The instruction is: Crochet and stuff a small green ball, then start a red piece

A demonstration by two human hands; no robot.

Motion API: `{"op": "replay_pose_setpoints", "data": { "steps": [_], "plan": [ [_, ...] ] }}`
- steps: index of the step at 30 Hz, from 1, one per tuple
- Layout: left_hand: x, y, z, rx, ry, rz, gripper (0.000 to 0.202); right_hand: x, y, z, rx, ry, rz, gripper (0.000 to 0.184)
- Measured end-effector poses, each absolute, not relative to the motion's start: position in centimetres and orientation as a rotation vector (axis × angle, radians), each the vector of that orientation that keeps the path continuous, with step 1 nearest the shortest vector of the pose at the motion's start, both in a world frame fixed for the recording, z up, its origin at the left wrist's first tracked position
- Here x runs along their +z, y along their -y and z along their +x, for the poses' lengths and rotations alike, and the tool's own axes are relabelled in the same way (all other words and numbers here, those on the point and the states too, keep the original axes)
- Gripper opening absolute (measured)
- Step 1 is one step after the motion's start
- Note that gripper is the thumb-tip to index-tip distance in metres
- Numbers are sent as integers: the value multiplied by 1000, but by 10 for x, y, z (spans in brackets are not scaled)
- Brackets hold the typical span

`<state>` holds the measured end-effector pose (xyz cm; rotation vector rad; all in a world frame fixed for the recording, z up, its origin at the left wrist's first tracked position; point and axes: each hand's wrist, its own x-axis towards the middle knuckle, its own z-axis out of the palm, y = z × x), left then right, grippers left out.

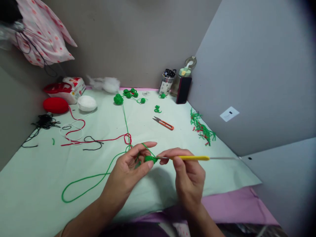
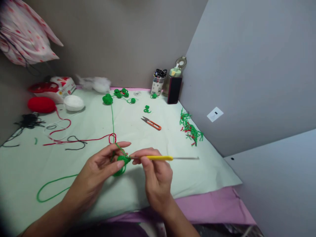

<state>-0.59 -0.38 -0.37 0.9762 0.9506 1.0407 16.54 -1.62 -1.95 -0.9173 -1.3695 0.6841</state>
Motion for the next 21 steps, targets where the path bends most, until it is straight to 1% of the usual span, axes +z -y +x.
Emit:
{"op": "replay_pose_setpoints", "data": {
  "steps": [3,6,8,10,12,14,16,18,21],
  "plan": [
    [-3,6,-4,1077,-1047,1030,33,-21,20,167,387,1647,-887,28],
    [-2,6,-1,1076,-992,901,44,-25,21,168,30,1882,-883,35],
    [-1,5,0,995,-871,726,53,-27,21,167,-57,1909,-896,37],
    [0,2,-1,924,-770,592,52,-27,20,167,100,1772,-894,34],
    [2,0,-3,924,-717,545,45,-26,18,166,359,1516,-860,27],
    [3,-1,-3,957,-717,569,42,-23,14,165,600,1307,-808,22],
    [3,0,-3,954,-734,638,43,-22,10,163,744,1256,-780,18],
    [2,3,-2,950,-751,710,41,-22,7,161,775,1303,-797,17],
    [-1,5,1,1011,-811,762,42,-24,11,160,615,1417,-872,19]
  ]
}}
